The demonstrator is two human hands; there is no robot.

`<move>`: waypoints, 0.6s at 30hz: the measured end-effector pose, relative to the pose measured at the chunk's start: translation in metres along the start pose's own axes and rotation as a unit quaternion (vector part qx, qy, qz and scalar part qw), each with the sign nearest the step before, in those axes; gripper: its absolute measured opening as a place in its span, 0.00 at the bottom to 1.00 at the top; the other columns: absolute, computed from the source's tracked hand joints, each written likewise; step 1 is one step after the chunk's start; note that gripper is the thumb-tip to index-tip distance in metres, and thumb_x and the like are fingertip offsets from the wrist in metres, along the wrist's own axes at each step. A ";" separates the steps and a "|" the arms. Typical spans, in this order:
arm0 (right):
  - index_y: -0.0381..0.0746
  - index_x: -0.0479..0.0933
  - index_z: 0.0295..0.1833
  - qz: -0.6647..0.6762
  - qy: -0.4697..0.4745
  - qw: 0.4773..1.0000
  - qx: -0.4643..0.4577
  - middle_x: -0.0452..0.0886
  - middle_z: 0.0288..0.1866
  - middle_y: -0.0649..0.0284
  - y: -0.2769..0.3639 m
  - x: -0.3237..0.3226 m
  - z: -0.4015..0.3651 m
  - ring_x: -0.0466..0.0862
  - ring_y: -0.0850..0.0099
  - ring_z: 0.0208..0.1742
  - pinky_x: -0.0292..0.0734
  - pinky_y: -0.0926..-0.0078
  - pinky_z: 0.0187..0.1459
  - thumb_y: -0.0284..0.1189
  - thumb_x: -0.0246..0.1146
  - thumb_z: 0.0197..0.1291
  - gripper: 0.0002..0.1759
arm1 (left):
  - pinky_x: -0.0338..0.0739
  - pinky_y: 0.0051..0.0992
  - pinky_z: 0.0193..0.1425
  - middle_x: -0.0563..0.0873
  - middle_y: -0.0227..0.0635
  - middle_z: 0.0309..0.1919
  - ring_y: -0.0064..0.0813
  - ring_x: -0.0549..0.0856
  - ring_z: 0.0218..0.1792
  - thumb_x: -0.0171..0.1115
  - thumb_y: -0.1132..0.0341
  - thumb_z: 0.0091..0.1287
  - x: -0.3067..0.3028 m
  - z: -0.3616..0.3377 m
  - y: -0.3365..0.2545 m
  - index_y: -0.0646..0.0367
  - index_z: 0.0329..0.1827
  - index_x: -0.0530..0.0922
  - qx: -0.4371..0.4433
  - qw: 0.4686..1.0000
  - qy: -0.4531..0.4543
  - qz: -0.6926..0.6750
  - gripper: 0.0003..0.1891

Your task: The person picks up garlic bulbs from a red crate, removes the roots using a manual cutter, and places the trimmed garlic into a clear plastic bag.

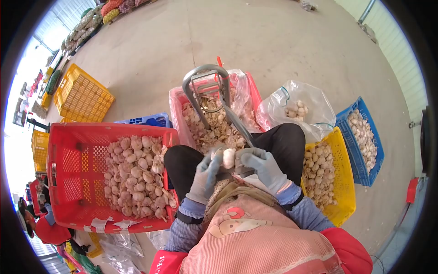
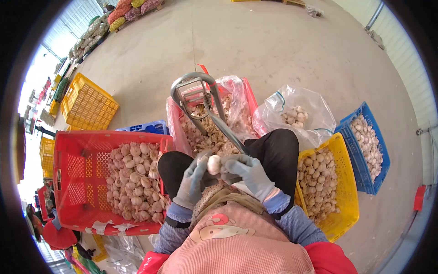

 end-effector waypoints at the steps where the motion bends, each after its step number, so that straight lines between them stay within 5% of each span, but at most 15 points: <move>1: 0.35 0.82 0.52 -0.037 0.012 0.999 -0.024 0.86 0.39 0.66 -0.001 0.002 0.001 0.84 0.79 0.35 0.80 0.82 0.37 0.29 0.66 0.67 0.11 | 0.82 0.26 0.48 0.84 0.31 0.51 0.24 0.85 0.46 0.57 0.52 0.76 0.005 -0.004 0.001 0.56 0.72 0.68 -0.028 0.999 0.039 0.023 0.27; 4: 0.34 0.83 0.52 -0.143 0.046 0.984 -0.098 0.85 0.38 0.68 -0.008 0.013 0.008 0.81 0.83 0.35 0.78 0.85 0.37 0.27 0.65 0.68 0.11 | 0.82 0.23 0.41 0.84 0.31 0.49 0.22 0.85 0.41 0.57 0.51 0.76 -0.005 0.003 0.020 0.56 0.71 0.70 0.005 0.996 0.040 -0.082 0.26; 9: 0.34 0.82 0.54 -0.106 -0.079 0.983 -0.128 0.85 0.40 0.68 -0.008 0.000 -0.002 0.81 0.84 0.38 0.78 0.84 0.39 0.26 0.63 0.69 0.12 | 0.81 0.21 0.33 0.86 0.35 0.42 0.22 0.85 0.35 0.55 0.47 0.76 0.001 -0.005 0.018 0.57 0.69 0.72 -0.013 0.983 0.039 -0.181 0.27; 11: 0.33 0.81 0.56 -0.118 -0.104 0.978 -0.135 0.85 0.42 0.67 -0.021 -0.027 0.002 0.81 0.83 0.39 0.79 0.82 0.41 0.26 0.61 0.70 0.13 | 0.81 0.21 0.34 0.85 0.36 0.45 0.23 0.86 0.36 0.53 0.47 0.77 0.023 0.010 0.007 0.57 0.69 0.71 0.014 0.971 0.142 -0.194 0.27; 15: 0.31 0.79 0.51 -0.058 -0.080 0.991 -0.087 0.84 0.36 0.67 -0.038 -0.038 0.000 0.82 0.80 0.37 0.79 0.81 0.43 0.29 0.61 0.70 0.12 | 0.84 0.23 0.40 0.82 0.35 0.55 0.27 0.87 0.44 0.53 0.48 0.77 0.134 0.045 -0.053 0.56 0.74 0.66 -0.001 0.975 0.179 -0.130 0.30; 17: 0.35 0.78 0.55 -0.188 -0.053 0.975 -0.107 0.85 0.44 0.59 -0.052 -0.052 0.006 0.85 0.68 0.41 0.81 0.71 0.47 0.35 0.63 0.69 0.17 | 0.83 0.27 0.46 0.81 0.34 0.55 0.26 0.85 0.45 0.55 0.45 0.76 0.166 0.062 -0.063 0.52 0.72 0.69 0.026 0.983 0.170 -0.058 0.29; 18: 0.37 0.77 0.57 -0.336 -0.072 0.927 -0.151 0.83 0.49 0.56 -0.040 -0.046 -0.003 0.84 0.63 0.45 0.80 0.68 0.50 0.38 0.63 0.68 0.19 | 0.82 0.27 0.47 0.81 0.35 0.55 0.28 0.85 0.46 0.54 0.46 0.76 0.170 0.064 -0.064 0.54 0.71 0.70 0.050 0.984 0.167 -0.036 0.28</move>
Point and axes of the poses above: each hand's wrist, its own z-axis towards the middle knuckle, its own x-axis out of the palm, y = z × x, the point moved 2 cm from there along z, towards the middle knuckle
